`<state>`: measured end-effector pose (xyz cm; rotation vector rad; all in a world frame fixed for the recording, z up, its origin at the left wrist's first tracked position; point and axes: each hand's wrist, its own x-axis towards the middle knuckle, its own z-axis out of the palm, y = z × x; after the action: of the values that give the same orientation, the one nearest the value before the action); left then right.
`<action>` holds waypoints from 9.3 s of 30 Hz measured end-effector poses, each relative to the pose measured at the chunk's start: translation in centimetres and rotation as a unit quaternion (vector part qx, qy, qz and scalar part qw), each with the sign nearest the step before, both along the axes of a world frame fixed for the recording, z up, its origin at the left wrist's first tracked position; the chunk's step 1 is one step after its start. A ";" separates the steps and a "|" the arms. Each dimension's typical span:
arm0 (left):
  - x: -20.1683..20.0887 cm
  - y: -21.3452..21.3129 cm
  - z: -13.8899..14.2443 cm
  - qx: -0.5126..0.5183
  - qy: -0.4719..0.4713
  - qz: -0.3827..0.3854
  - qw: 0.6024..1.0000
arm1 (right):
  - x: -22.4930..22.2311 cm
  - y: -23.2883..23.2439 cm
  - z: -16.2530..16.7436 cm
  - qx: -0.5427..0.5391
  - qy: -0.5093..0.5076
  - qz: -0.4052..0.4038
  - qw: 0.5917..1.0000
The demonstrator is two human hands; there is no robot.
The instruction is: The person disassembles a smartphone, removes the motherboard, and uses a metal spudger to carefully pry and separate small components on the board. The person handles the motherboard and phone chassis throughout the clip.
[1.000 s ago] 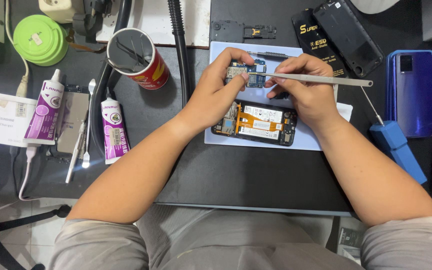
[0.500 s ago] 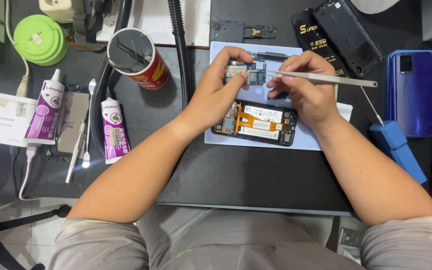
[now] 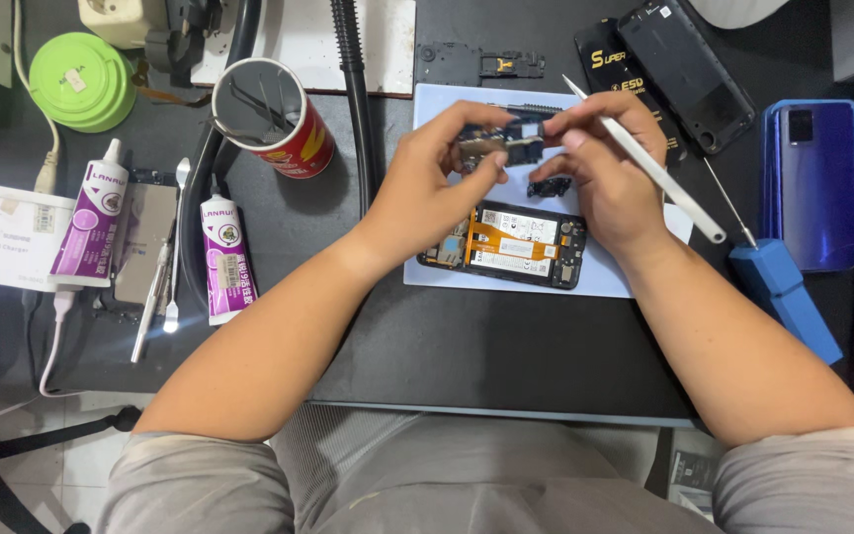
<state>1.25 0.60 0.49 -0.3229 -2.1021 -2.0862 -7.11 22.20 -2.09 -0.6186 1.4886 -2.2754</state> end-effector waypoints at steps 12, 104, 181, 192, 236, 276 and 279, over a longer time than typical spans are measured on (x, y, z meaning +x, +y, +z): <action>0.2 0.3 0.7 -0.144 0.046 0.048 0.987 | 0.1 0.2 -0.2 0.043 0.034 0.043 0.998; -0.2 0.1 0.6 -0.034 -0.059 0.063 0.996 | -0.4 0.2 -0.7 -0.041 -0.014 0.014 0.999; -0.2 -0.1 0.7 -0.095 -0.019 0.073 0.993 | 0.0 0.4 -0.3 -0.024 0.085 0.025 0.996; -0.6 -0.3 -0.3 0.080 0.029 -0.055 0.995 | 2.5 0.3 0.8 0.020 0.355 -0.109 0.928; 0.5 -0.3 1.4 -0.042 0.062 -0.020 0.997 | 3.0 0.0 1.2 0.061 0.457 -0.070 0.884; 0.4 -0.2 1.4 -0.091 0.077 0.001 0.993 | 3.0 -0.3 0.9 0.019 0.380 -0.067 0.922; 0.5 -0.3 1.3 -0.104 0.062 0.007 0.993 | 2.8 -0.4 1.0 0.021 0.395 -0.068 0.916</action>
<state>1.71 0.33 1.83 -0.4504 -2.2419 -1.7917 -4.29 21.77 -1.10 -1.6009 1.9529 -2.1791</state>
